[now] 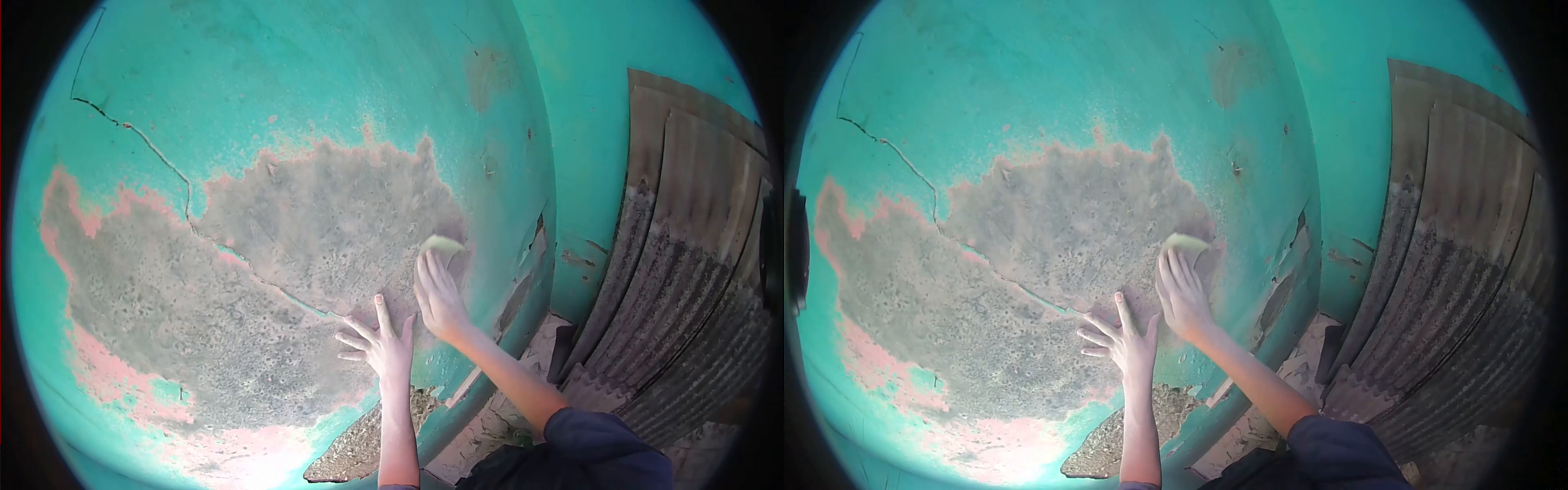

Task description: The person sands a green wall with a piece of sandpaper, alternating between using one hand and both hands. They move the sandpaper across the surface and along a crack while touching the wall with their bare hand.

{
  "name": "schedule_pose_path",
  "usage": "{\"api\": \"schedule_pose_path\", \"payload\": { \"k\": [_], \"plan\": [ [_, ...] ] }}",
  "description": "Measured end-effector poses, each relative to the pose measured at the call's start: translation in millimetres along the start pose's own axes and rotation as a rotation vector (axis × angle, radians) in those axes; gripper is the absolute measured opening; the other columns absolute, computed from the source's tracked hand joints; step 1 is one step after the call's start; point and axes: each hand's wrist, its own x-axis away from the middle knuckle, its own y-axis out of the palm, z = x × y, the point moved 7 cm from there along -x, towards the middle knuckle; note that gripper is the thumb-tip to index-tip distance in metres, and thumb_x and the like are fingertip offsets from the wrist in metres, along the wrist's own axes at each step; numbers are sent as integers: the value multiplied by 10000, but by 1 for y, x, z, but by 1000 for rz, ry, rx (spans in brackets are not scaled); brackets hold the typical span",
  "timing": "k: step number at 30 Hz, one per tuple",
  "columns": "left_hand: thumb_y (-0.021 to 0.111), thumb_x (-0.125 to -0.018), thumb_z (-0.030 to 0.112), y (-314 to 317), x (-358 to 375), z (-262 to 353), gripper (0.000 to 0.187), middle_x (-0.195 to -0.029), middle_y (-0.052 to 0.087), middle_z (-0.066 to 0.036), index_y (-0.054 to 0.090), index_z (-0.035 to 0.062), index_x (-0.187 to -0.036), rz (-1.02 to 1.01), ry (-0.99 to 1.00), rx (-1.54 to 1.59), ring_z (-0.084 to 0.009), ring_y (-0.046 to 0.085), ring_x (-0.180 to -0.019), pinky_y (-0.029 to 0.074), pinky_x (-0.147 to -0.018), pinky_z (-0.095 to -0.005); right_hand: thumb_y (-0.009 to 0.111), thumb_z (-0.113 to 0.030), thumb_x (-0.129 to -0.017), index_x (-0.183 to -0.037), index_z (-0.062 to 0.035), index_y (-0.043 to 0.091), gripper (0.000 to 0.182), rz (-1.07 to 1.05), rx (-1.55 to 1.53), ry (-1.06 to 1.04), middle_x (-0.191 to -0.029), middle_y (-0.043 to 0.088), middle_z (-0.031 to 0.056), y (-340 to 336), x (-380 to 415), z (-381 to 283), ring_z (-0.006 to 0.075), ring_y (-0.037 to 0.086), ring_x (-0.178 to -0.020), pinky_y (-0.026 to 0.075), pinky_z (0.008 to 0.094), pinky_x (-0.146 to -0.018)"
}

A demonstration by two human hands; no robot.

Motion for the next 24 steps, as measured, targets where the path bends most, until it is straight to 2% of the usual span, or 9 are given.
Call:
{"api": "schedule_pose_path", "payload": {
  "k": [2, 4, 5, 7, 8, 13, 15, 21, 24],
  "plan": [
    [712, -831, 652, -7, -1, -1, 999, -1608, -43, -417, 202, 349, -1634, -27, -12, 13, -751, -100, -1386, 25, -967, -910, 471, -183, -1023, -1548, 47, 323, 592, -117, 14, -33, -1599, 266, 330, 21, 36, -3, 488, 273, -1488, 247, 582, -1185],
    [703, -869, 584, -11, 2, -2, 923, -1632, 56, -370, 232, 353, -1628, -202, -27, 99, -705, -13, -1431, 64, -1034, -870, 473, -191, -1025, -1554, 32, 325, 592, -92, 26, -28, -1597, 256, 342, 18, 31, -5, 499, 271, -1483, 253, 586, -1179],
    [703, -869, 584, -14, 6, -8, 923, -1632, 56, -370, 232, 353, -1628, -199, -40, 95, -705, -13, -1431, 64, -1034, -870, 474, -199, -1028, -1559, 18, 327, 592, -60, 42, -15, -1595, 246, 353, 16, 25, -4, 511, 270, -1479, 260, 590, -1174],
    [688, -900, 524, -19, 14, -11, 856, -1651, 140, -302, 260, 352, -1621, -201, 49, 95, -636, 78, -1471, 106, -1099, -813, 478, -207, -1030, -1564, -10, 338, 586, -24, 61, -20, -1593, 239, 361, 1, -1, -14, 527, 268, -1471, 265, 590, -1170],
    [678, -915, 502, -23, 21, -14, 826, -1669, 177, -228, 272, 347, -1618, -212, 46, 47, -572, 123, -1496, 116, -1132, -775, 482, -215, -1033, -1570, -38, 348, 581, 22, 90, -20, -1592, 232, 370, -7, -9, -20, 542, 267, -1464, 271, 589, -1165],
    [662, -920, 505, -30, 46, -35, 811, -1680, 191, -187, 295, 311, -1616, -149, 54, 96, -541, 122, -1511, 59, -1157, -747, 506, -231, -1035, -1574, -88, 370, 574, -44, 26, -46, -1600, 215, 367, 15, 23, -50, 561, 259, -1457, 285, 586, -1157],
    [655, -923, 504, -42, 50, -43, 806, -1684, 193, -172, 302, 293, -1616, -115, 47, 116, -529, 122, -1517, 41, -1166, -735, 546, -192, -995, -1582, -86, 350, 628, -109, 58, -103, -1602, 212, 364, 25, 35, -66, 562, 255, -1458, 287, 584, -1163],
    [651, -924, 481, -92, 54, -91, 816, -1697, 152, -171, 301, 240, -1621, -25, -71, 64, -522, 62, -1529, 26, -1172, -720, 590, -90, -887, -1600, -83, 297, 771, 26, 18, -184, -1603, 221, 359, 8, -29, -113, 559, 252, -1463, 275, 582, -1174],
    [673, -910, 478, -107, 56, -120, 840, -1698, 122, -197, 300, 235, -1622, 52, -130, 87, -531, 19, -1530, 29, -1167, -725, 599, -105, -879, -1599, -44, 272, 793, -44, -20, -207, -1603, 237, 346, 23, -6, -140, 551, 250, -1468, 269, 582, -1177]
  ]
}}
